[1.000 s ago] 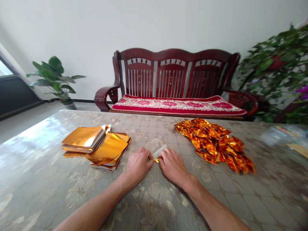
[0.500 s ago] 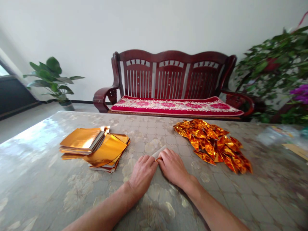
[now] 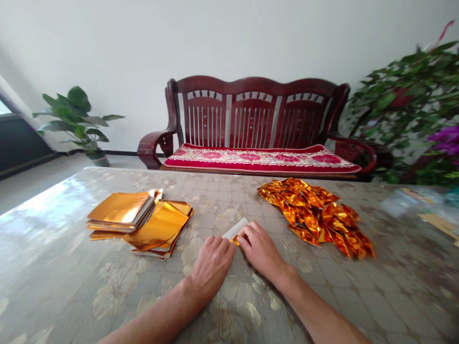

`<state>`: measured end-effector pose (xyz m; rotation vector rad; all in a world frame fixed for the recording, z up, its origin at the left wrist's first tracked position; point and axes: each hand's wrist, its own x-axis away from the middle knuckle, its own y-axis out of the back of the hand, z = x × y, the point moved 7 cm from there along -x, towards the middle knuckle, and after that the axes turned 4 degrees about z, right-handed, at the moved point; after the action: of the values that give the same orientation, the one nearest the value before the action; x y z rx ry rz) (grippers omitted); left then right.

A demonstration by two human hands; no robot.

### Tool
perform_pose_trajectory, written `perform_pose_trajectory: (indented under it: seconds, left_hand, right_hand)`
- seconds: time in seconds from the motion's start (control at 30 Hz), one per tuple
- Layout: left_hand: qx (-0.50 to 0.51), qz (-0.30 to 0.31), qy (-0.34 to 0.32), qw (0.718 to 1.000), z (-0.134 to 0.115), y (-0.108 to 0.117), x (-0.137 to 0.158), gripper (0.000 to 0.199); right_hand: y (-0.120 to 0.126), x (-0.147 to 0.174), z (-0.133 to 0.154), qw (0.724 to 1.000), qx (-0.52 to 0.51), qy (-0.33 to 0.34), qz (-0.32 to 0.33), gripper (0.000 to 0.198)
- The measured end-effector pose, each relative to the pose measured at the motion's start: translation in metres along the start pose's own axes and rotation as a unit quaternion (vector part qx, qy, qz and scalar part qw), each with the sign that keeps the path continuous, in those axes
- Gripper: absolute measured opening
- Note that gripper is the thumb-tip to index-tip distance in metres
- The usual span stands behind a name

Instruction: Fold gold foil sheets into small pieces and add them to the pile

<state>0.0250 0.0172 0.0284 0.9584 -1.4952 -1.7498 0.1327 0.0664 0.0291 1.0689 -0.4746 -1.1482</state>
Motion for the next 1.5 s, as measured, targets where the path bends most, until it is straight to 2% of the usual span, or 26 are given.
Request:
perform_pose_trajectory:
  seconds: [0.27,0.57,0.9,1.1,1.2,1.3,1.4,1.5]
  left_hand:
    - [-0.007,0.03,0.015,0.999,0.0,0.002,-0.002,0.019]
    - [0.009,0.051,0.041,0.998,-0.001,-0.003,-0.01,0.019]
    - [-0.01,0.072,0.019,0.997,-0.003,-0.002,-0.008,0.026]
    - [0.013,0.065,0.021,0.998,0.0,0.003,-0.008,0.032]
    - [0.012,0.065,0.031,0.997,0.002,0.006,-0.012,0.037]
    - [-0.001,0.074,0.031,0.997,-0.001,0.006,-0.015,0.032]
    - [-0.012,0.075,0.033,0.997,-0.009,0.005,-0.012,0.027]
    - [-0.007,0.076,0.036,0.996,-0.022,0.001,-0.005,0.026]
  right_hand:
    - [-0.001,-0.003,-0.002,0.999,0.025,-0.033,-0.003,0.015]
    - [-0.003,0.001,0.005,0.997,0.08,0.004,-0.002,0.01]
    - [0.002,0.006,0.007,0.993,0.112,0.003,0.027,0.009]
    - [0.002,0.002,0.005,0.993,0.112,-0.033,0.021,0.006]
    - [0.0,0.0,0.004,0.993,0.111,-0.035,0.016,0.011]
    - [0.008,-0.001,-0.007,0.997,0.062,-0.037,-0.025,0.016]
    - [0.027,0.0,-0.03,0.991,0.045,-0.09,-0.09,0.015]
    - [0.037,0.0,-0.049,0.984,0.092,-0.136,-0.075,0.017]
